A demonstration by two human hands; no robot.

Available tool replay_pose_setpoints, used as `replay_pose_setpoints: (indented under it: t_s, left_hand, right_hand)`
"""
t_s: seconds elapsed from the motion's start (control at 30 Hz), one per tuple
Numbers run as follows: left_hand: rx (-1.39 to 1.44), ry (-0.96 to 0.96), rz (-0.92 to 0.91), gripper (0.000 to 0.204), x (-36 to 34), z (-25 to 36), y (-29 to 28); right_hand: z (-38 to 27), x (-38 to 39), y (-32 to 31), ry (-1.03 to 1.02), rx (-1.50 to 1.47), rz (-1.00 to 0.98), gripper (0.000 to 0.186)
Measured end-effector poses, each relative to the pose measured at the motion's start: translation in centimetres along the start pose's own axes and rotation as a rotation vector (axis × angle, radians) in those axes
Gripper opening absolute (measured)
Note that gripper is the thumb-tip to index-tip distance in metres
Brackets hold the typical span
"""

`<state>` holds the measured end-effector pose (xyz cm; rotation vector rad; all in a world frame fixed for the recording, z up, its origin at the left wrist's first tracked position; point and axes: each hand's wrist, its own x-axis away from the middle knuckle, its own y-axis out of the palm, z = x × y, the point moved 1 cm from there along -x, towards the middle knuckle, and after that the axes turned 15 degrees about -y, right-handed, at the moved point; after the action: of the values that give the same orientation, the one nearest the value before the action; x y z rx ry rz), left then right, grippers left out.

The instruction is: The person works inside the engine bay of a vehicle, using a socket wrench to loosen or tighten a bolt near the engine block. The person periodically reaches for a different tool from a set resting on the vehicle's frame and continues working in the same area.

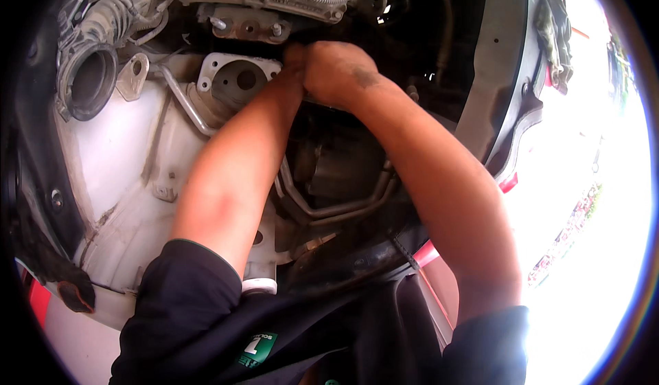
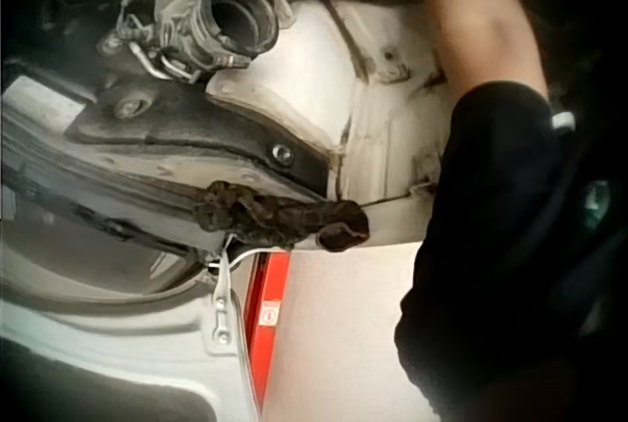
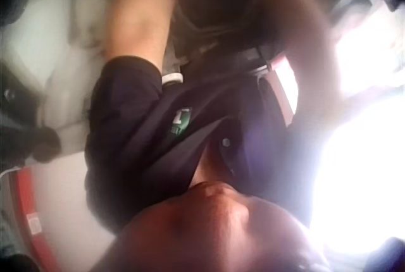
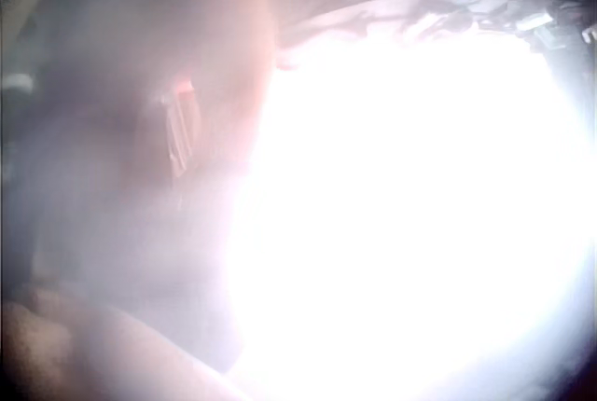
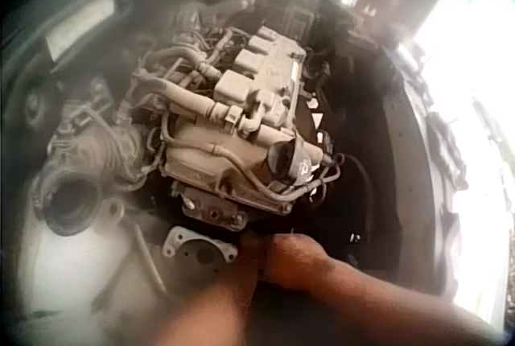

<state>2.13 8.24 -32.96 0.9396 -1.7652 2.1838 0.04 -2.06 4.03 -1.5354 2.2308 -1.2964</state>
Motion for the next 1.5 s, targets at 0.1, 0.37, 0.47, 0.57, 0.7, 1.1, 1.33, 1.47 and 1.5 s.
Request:
replay_pose_setpoints:
  t_s: [0.1,0.37,0.47,0.57,0.7,1.1,1.33,1.47,1.5]
  left_hand:
    - [-0.131,0.169,-0.048,0.018,5.2,8.1,0.9]
    - [0.179,0.023,-0.125,0.021,14.0,9.5,-11.3]
    - [0.143,-0.004,-0.061,0.022,12.6,10.0,-10.1]
    - [0.145,-0.01,-0.067,0.021,10.2,9.3,-7.2]
    - [0.147,-0.015,-0.081,0.021,8.1,9.7,-4.9]
    - [0.219,-0.069,-0.049,0.02,5.2,10.9,-1.0]
    - [0.254,-0.074,-0.037,0.02,3.9,12.1,-0.3]
    - [0.234,-0.057,-0.061,0.019,4.9,12.3,-0.3]
    - [0.224,-0.05,-0.066,0.018,5.3,12.5,-0.7]
  right_hand:
    - [5.6,4.4,-0.1,0.271,-0.02,-0.283,0.038]
    - [8.9,8.1,0.8,0.33,0.038,-0.374,0.03]
    - [9.2,8.8,0.2,0.319,0.013,-0.32,0.032]
    - [8.0,8.1,0.9,0.343,0.01,-0.345,0.031]
    - [8.1,8.0,2.0,0.363,0.173,-0.281,0.023]
    - [5.7,7.3,2.0,0.204,0.148,-0.471,0.026]
    - [9.4,7.4,3.8,0.284,0.166,-0.4,0.028]
    - [7.3,6.7,2.2,0.432,0.083,-0.385,0.029]
    - [7.3,6.8,2.1,0.431,0.075,-0.395,0.03]
